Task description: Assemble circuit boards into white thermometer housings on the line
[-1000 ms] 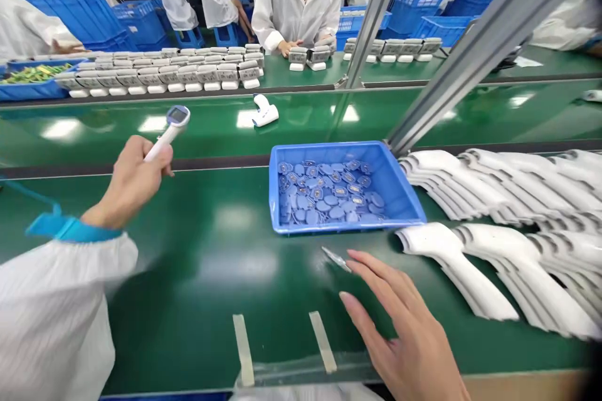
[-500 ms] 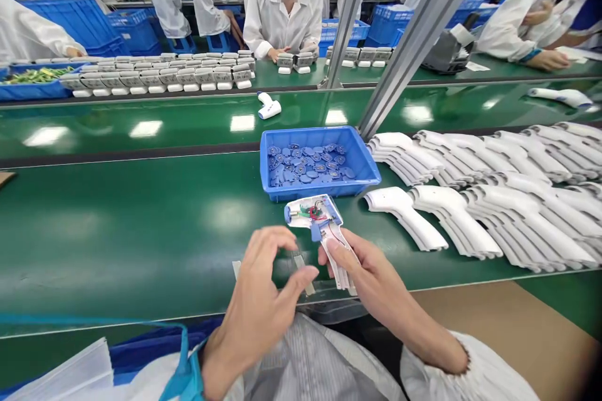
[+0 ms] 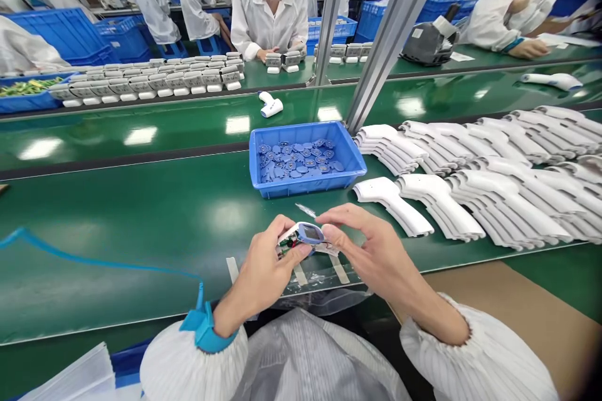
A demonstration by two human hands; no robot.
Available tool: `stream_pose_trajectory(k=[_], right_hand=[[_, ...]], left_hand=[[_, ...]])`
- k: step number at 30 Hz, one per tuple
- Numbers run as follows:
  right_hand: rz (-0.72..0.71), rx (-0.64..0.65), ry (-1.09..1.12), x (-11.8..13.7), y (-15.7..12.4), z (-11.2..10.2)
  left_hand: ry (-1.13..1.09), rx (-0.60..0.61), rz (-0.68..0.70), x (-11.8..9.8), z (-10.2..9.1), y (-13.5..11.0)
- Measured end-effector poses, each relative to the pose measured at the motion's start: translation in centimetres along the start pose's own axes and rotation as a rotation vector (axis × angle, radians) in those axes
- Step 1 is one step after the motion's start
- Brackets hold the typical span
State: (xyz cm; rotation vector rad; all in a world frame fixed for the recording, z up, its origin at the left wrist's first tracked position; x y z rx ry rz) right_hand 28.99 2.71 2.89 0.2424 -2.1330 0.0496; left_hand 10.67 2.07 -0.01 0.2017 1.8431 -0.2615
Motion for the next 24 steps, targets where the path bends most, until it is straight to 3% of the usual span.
stream_pose_trajectory(k=[6,9,12,16,18,21,24], right_hand=[[-0.124,0.077,-0.207,2.7,0.8,0.7],[-0.212,0.063,-0.292,3.4,1.2,0.8],[-0.226,0.075,-0.272,3.2,2.0,1.4],[-0.224,0.146,-0.227,3.4,2.8,2.5],[-0.26,0.115,-0.28,4.4,2.8,2.3],[-0.267,-0.02,-0.312,4.9,2.8,0.9],[-0.142,-0.07,-0.404,1.7,2.8,0.4]], left_hand=[[0.058,-0.008,0.051,-0.5,-0.9,-0.6],[0.07,-0.07,0.017,0.1,-1.7,-0.6],[0.068,-0.106,0.002,0.4,-2.4,-0.6],[0.037,-0.035,0.031,0.6,-2.4,-1.0],[0.014,-0.031,0.019,1.0,-2.4,-1.0],[-0.11,-0.14,-0.079,2.1,-2.8,-0.6],[-0.341,-0.275,-0.233,3.2,-3.7,-0.2]])
Point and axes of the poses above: each hand's wrist, its own y-axis towards the middle knuckle, its own z-axis out of the palm, x = y × z, the point moved 4 cm from there along y, towards the middle knuckle, and after that the axes turned 4 degrees about -y, right-handed, at the moved point
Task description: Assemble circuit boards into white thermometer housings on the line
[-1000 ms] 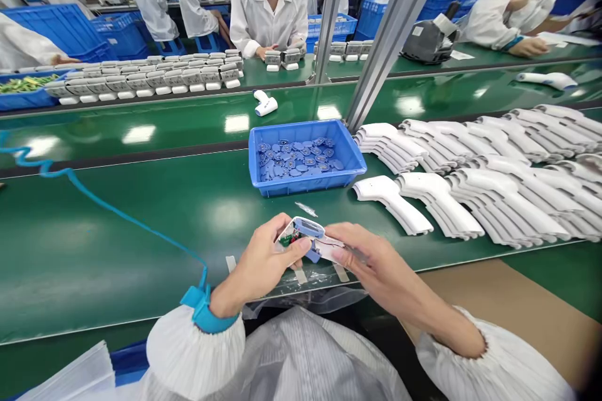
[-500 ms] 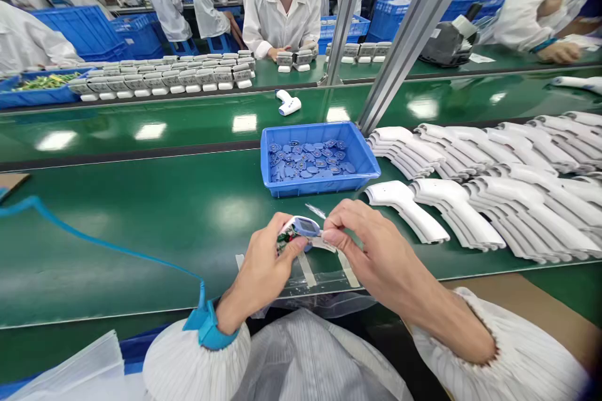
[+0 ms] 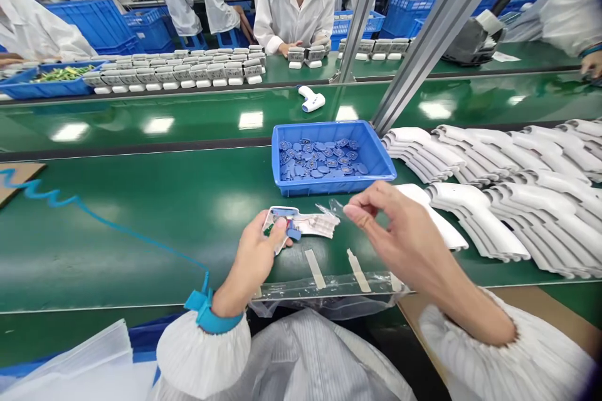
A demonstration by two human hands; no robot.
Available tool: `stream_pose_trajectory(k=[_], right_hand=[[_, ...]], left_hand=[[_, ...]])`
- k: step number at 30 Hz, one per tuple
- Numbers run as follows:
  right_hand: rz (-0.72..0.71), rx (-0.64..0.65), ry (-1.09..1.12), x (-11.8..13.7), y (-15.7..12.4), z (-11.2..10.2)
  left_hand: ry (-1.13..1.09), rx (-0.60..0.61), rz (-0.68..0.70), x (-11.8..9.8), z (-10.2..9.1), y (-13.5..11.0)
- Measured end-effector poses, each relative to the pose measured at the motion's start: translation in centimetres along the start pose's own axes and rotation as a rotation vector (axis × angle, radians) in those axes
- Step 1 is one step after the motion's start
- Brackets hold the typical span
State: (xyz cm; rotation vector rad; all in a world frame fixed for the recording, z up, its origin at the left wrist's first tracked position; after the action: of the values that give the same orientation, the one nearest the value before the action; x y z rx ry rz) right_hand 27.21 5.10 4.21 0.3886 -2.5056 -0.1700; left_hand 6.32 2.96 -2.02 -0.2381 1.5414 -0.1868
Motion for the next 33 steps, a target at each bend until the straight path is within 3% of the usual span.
stream_pose_trajectory(k=[2,5,8,10,14,17,19,22,25,28,33], right_hand=[[0.057,0.05,-0.146,-2.9,-0.9,1.8],[0.042,-0.098,-0.307,-6.3,-2.6,2.9],[0.075,-0.336,-0.52,-8.4,-3.8,0.8],[0.171,-0.403,-0.722,-10.0,-4.1,-1.1],[0.221,-0.267,-0.809,-13.5,-3.9,-2.8],[0.168,-0.27,-0.788,-14.4,-4.0,-3.4],[0.122,-0.336,-0.796,-13.3,-4.3,-3.9],[-0.018,-0.41,-0.751,-9.0,-4.6,-4.3],[-0.229,-0.387,-0.679,-3.1,-4.6,-3.1],[-0.352,-0.335,-0.614,1.3,-4.0,-1.0],[-0.424,-0.209,-0.552,3.1,-2.5,2.0]], left_hand=[[-0.165,-0.027,-0.106,0.1,-0.4,0.2],[-0.346,-0.029,-0.198,-0.2,-0.8,0.1],[-0.387,0.005,-0.214,-0.6,-0.8,-0.2],[-0.376,0.069,-0.204,-0.8,-0.6,-0.4],[-0.317,0.187,-0.189,-0.6,-0.1,-0.7],[-0.288,0.211,-0.168,-0.3,0.0,-0.6],[-0.307,0.225,-0.165,-0.2,0.1,-0.5],[-0.323,0.257,-0.163,-0.5,0.5,-0.3],[-0.294,0.284,-0.133,-0.8,0.8,-0.2],[-0.276,0.317,-0.086,-0.8,1.0,-0.2],[-0.112,0.3,0.029,-0.4,1.1,-0.2]])
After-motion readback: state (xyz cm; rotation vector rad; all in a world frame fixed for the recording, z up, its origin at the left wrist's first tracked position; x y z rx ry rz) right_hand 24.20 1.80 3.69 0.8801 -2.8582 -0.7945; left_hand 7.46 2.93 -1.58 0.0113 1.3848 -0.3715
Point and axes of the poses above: each hand's wrist, its own y-axis towards the middle knuckle, its own z-axis out of the palm, x = y × z, the point moved 4 cm from there along y, towards the middle knuckle, and after that the axes turned 4 degrees about -y, right-handed, at the moved point
